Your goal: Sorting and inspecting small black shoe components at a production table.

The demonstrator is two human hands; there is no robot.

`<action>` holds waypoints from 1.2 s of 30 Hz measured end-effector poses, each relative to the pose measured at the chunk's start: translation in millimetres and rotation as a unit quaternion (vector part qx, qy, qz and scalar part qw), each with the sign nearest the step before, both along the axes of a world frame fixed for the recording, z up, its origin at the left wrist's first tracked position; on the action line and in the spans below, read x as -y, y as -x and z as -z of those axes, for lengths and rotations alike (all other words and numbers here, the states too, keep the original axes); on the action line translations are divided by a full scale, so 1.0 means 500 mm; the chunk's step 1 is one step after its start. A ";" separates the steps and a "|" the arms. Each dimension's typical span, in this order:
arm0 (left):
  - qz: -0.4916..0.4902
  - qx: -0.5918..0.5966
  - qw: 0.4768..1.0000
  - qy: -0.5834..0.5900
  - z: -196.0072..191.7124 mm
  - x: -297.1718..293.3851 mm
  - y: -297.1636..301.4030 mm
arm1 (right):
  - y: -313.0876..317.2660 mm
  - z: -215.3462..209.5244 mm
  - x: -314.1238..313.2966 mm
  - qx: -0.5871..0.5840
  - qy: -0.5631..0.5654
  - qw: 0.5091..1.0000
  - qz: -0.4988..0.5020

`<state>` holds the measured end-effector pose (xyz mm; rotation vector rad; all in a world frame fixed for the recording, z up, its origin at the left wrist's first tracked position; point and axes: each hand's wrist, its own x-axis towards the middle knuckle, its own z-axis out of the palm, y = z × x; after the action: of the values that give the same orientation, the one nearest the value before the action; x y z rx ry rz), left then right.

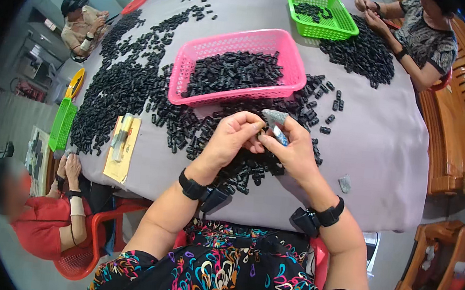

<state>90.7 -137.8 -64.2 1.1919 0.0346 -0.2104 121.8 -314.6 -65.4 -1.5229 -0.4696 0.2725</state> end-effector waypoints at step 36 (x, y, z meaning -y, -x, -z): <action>0.004 0.062 0.998 -0.007 -0.008 -0.011 0.005 | 0.003 -0.014 -0.005 -0.065 -0.044 0.996 -0.031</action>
<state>88.3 -132.3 -60.0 1.2177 -0.0777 -0.1427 120.4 -312.3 -58.3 -1.3971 -0.4210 0.3920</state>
